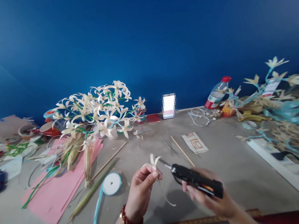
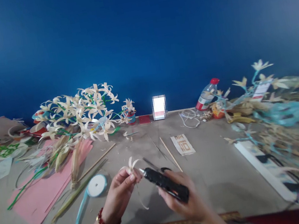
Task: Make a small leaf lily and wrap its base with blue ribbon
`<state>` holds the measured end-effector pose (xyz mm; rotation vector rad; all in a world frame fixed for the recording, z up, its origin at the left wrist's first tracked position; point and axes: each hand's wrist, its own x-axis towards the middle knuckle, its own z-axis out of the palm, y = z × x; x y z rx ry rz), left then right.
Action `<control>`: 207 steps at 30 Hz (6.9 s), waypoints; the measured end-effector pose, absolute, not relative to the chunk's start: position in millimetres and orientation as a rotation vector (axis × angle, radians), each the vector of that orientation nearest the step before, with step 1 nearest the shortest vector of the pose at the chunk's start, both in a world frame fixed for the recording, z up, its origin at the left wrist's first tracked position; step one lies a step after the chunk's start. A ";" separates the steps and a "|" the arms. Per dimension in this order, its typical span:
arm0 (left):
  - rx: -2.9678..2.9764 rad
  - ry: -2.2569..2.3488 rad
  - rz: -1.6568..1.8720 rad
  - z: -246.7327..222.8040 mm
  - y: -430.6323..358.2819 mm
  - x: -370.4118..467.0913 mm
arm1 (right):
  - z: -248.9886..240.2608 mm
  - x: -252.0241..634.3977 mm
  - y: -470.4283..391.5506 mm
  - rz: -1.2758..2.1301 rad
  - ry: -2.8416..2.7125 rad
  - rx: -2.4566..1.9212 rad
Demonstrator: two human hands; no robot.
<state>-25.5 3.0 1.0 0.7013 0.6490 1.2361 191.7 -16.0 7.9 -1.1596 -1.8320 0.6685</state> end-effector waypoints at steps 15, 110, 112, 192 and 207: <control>0.703 0.771 1.332 -20.0 2.4 -55.3 | -48.1 304.0 38.8 -0.063 -2.237 -2.021; 0.394 0.474 1.046 21.8 -11.4 -20.4 | 47.8 124.4 19.3 0.489 -1.710 -0.675; 0.385 0.464 1.044 21.5 -11.2 -20.4 | 48.2 123.9 19.6 0.467 -1.716 -0.671; 1.724 0.758 1.682 18.8 -11.5 -30.6 | 28.6 113.6 -10.5 0.616 -1.524 -0.637; 1.756 0.774 1.634 14.7 -11.4 -32.6 | 30.4 116.6 -11.3 0.649 -1.542 -0.648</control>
